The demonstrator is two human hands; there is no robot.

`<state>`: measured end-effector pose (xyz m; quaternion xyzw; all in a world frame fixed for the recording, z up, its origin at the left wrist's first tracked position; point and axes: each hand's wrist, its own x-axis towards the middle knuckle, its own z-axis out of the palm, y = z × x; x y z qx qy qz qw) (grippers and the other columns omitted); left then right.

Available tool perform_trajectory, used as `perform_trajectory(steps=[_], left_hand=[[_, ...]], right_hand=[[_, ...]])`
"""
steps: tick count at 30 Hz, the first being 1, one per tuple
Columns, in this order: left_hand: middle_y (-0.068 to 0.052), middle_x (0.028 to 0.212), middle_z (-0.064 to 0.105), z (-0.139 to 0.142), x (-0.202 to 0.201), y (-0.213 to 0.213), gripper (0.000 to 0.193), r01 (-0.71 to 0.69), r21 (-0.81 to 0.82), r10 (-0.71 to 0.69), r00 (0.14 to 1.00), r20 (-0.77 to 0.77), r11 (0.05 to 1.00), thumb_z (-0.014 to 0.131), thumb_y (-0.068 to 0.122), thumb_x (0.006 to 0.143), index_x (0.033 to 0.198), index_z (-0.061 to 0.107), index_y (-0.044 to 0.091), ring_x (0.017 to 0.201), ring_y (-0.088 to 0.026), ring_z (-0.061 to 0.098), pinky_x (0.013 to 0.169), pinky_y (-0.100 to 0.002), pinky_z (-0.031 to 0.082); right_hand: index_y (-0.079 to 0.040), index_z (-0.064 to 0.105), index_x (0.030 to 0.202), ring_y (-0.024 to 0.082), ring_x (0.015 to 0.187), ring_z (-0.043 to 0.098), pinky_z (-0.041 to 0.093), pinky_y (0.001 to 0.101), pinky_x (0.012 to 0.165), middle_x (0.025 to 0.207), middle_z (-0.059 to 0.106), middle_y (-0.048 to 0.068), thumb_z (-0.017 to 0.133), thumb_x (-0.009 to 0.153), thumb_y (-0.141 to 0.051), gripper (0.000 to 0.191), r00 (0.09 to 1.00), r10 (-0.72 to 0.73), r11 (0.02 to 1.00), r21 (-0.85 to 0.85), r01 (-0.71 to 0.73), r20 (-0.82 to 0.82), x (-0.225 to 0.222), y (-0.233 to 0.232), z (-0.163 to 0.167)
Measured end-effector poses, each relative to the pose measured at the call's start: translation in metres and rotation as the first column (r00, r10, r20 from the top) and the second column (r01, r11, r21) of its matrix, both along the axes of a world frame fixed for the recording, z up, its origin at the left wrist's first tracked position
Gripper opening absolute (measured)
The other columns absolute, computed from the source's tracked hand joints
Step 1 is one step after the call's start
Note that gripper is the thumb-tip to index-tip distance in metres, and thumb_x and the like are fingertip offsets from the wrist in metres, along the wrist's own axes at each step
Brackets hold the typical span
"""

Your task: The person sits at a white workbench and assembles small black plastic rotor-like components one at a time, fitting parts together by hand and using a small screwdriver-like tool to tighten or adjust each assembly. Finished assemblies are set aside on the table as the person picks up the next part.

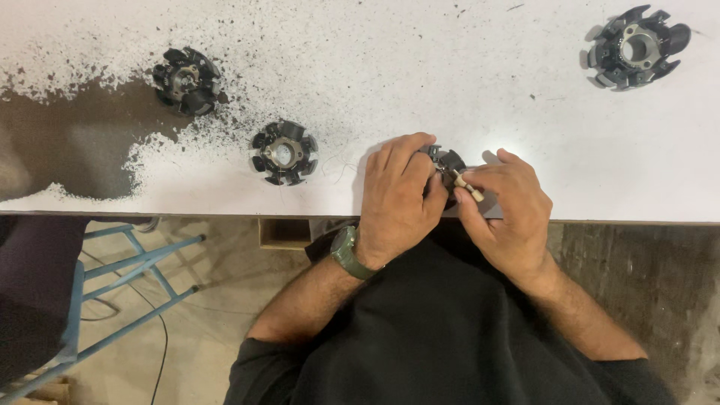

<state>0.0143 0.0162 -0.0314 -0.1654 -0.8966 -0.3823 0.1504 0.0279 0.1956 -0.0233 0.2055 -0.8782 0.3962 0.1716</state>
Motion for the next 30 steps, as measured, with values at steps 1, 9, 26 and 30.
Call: perform_trajectory(steps=[1, 9, 26, 30], left_hand=[[-0.011, 0.134, 0.060, -0.001, 0.000, 0.000, 0.015, -0.001, 0.000, 0.001, 1.000, 0.000, 1.000, 0.072, 0.006, 0.085, 0.094, 0.060, 0.004, 0.126, -0.031, 0.055, 0.107, -0.049, 0.043], [-0.013, 0.136, 0.058, -0.003, 0.004, -0.007, 0.018, 0.014, 0.145, -0.014, 1.000, 0.001, 0.989, 0.076, 0.005, 0.087, 0.101, 0.064, 0.006, 0.128, -0.032, 0.055, 0.109, -0.047, 0.047], [-0.009, 0.135, 0.058, 0.013, 0.003, -0.010, 0.014, 0.076, 0.061, -0.078, 0.996, 0.037, 0.995, 0.077, 0.011, 0.083, 0.091, 0.067, 0.010, 0.134, -0.030, 0.050, 0.114, -0.049, 0.038], [-0.008, 0.137, 0.058, 0.009, 0.001, -0.006, 0.015, 0.039, 0.046, -0.042, 0.998, 0.056, 0.998, 0.077, 0.013, 0.087, 0.098, 0.068, 0.009, 0.128, -0.028, 0.053, 0.109, -0.048, 0.040]], right_hand=[[-0.006, 0.064, 0.111, 0.027, 0.102, 0.072, 0.052, 0.0513, 0.113, 0.105, 0.073, 0.007, 0.079, 0.091, -0.002, 0.025, 1.000, 0.005, 1.000, 0.007, -0.005, -0.004, 0.000, 0.001, -0.002], [-0.006, 0.064, 0.113, 0.028, 0.104, 0.072, 0.052, 0.0515, 0.113, 0.104, 0.073, 0.007, 0.081, 0.090, 0.000, 0.029, 0.997, -0.021, 0.998, 0.056, 0.025, -0.080, 0.001, -0.004, -0.010], [-0.005, 0.068, 0.108, 0.031, 0.102, 0.072, 0.056, 0.0482, 0.109, 0.097, 0.072, 0.010, 0.079, 0.088, 0.000, 0.024, 0.999, 0.005, 0.993, 0.115, -0.010, 0.039, -0.003, -0.005, 0.014], [-0.004, 0.066, 0.110, 0.031, 0.103, 0.074, 0.058, 0.0479, 0.109, 0.098, 0.072, 0.011, 0.078, 0.090, 0.000, 0.023, 1.000, -0.018, 0.998, 0.066, 0.016, 0.025, 0.001, -0.004, 0.009]])
